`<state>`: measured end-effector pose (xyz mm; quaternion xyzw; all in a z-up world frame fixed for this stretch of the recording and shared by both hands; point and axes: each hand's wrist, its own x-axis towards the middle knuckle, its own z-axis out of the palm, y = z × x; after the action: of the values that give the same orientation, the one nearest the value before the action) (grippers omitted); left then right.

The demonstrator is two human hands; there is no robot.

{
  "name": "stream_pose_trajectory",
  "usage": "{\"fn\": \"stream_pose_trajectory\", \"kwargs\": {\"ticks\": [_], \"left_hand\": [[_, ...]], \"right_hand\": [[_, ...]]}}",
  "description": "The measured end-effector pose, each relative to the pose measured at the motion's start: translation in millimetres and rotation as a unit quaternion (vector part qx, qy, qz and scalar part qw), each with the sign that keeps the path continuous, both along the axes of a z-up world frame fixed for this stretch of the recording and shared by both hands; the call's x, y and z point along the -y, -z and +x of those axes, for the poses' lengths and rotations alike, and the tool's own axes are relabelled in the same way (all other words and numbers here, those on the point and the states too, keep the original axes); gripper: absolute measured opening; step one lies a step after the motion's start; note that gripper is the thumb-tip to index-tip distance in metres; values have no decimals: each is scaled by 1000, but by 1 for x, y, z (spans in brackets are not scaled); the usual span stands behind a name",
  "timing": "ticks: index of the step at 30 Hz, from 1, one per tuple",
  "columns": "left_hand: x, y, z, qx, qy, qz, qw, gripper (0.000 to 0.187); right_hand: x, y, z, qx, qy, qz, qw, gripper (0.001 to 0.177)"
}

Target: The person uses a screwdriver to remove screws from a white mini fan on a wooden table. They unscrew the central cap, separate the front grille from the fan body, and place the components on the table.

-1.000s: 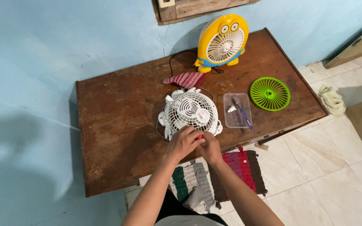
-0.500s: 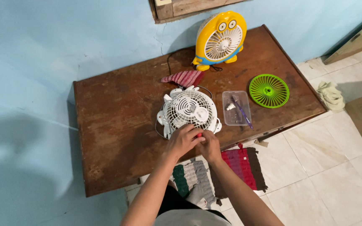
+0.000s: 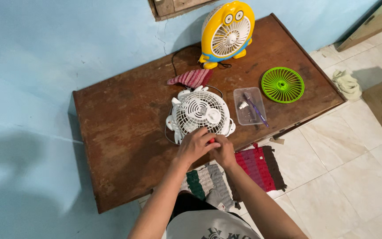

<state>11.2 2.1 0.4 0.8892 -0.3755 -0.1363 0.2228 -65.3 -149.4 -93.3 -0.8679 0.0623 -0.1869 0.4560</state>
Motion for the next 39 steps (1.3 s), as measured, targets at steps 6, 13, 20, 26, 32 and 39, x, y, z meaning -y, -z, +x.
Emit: {"fn": "stream_pose_trajectory", "kwargs": {"ticks": [6,13,20,26,32,39], "left_hand": [[-10,14,20,101,181,-277,938,32],[2,8,27,42,121,-100,987,35],[-2,13,45,32,263,-293,919,36],[0,13,48,15,187,-164,969,28],[-3,3,43,77,221,-251,939,31],[-10,-1,57,15,227,-214,950,34]], "right_hand": [[10,5,6,-111,-46,125,985,30],[-14,-3,-2,40,65,7,997,34],[-8,13,-1,-39,105,49,993,36],[-20,5,-1,-41,100,56,993,41],[-29,14,-4,-30,144,31,989,33],[-17,12,2,-74,82,28,994,37]]}}
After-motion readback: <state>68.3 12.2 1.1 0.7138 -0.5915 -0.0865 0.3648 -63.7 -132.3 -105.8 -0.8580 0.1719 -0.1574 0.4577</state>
